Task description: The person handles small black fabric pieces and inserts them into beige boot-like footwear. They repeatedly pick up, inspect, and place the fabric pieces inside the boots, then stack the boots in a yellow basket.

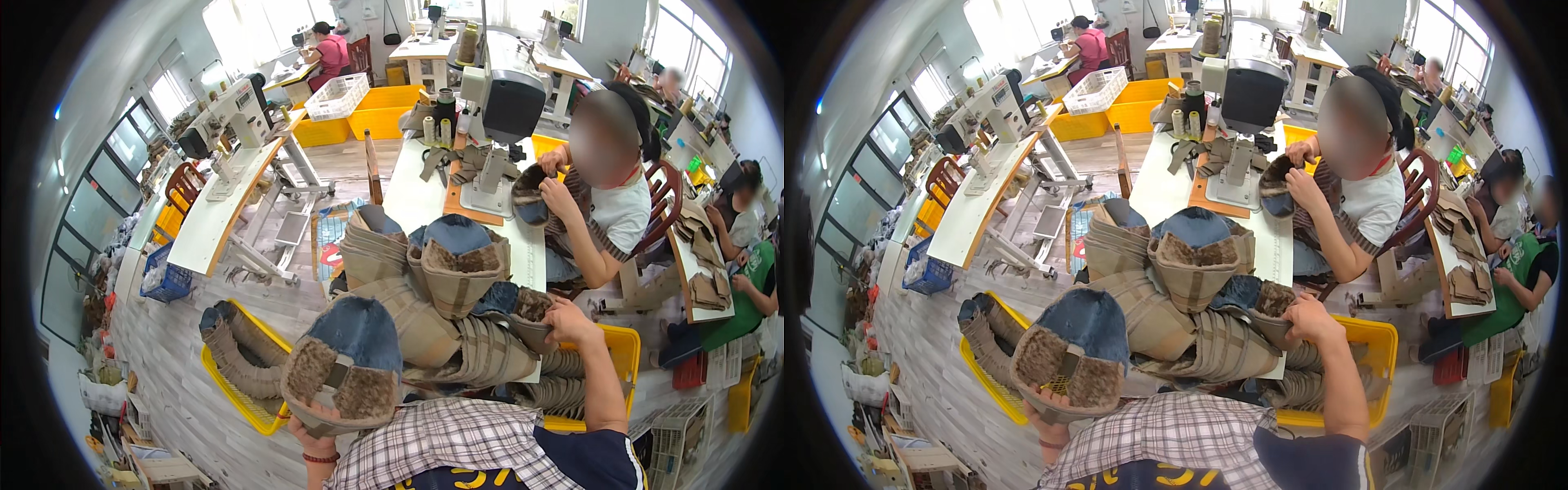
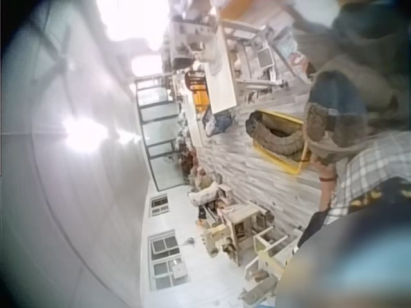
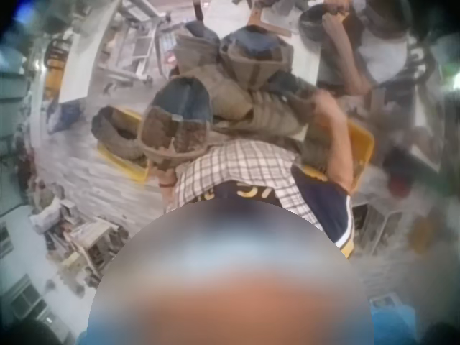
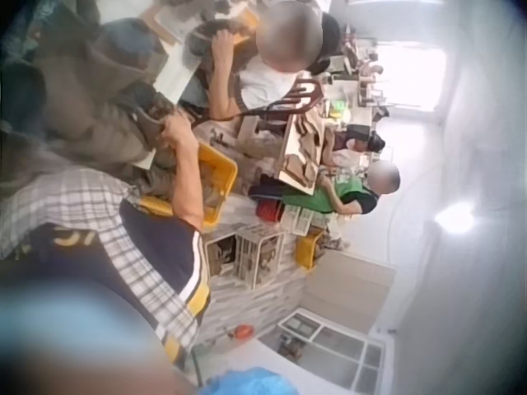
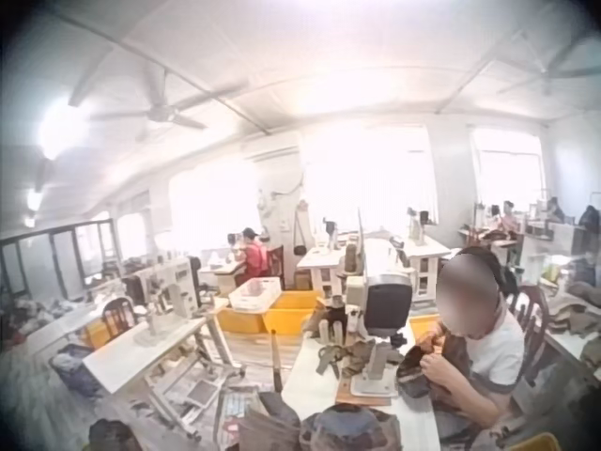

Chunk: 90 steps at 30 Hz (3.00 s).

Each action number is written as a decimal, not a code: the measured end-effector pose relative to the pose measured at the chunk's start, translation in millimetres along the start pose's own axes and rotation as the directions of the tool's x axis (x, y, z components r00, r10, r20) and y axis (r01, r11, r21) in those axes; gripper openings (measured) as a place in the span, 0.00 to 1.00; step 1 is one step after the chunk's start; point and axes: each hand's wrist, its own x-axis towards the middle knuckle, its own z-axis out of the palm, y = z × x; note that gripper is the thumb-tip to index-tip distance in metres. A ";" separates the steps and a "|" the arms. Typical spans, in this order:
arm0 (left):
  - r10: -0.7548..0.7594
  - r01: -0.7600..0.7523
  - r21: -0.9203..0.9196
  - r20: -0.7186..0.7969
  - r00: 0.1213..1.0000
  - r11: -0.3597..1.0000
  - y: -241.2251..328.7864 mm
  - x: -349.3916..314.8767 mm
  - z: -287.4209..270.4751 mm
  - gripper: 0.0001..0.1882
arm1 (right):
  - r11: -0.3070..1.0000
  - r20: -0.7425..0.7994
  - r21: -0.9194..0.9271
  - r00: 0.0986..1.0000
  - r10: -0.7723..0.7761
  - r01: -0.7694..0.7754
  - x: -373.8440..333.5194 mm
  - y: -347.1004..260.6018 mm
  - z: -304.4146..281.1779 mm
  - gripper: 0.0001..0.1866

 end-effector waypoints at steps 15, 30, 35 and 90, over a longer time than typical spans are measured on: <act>-0.051 0.056 -0.085 0.060 0.997 0.995 -6.9 1.3 23.0 0.15 | 0.906 -0.086 0.418 0.996 -0.024 0.058 -93.5 -50.0 -104.1 0.18; -0.268 0.238 0.177 0.171 0.948 0.955 -3.7 20.5 75.3 0.44 | 0.386 -0.681 0.660 0.730 -0.055 0.645 -17.6 -276.9 -136.0 0.12; -0.195 0.193 0.032 0.129 0.972 0.981 0.2 8.5 65.9 0.37 | 0.369 -0.701 0.620 0.700 -0.135 0.692 1.7 -299.5 -125.6 0.12; 0.104 -0.066 0.140 -0.281 0.954 0.988 -0.1 -20.3 -11.2 0.32 | 0.773 -0.843 0.375 0.535 0.056 0.511 68.1 -198.9 -49.1 0.08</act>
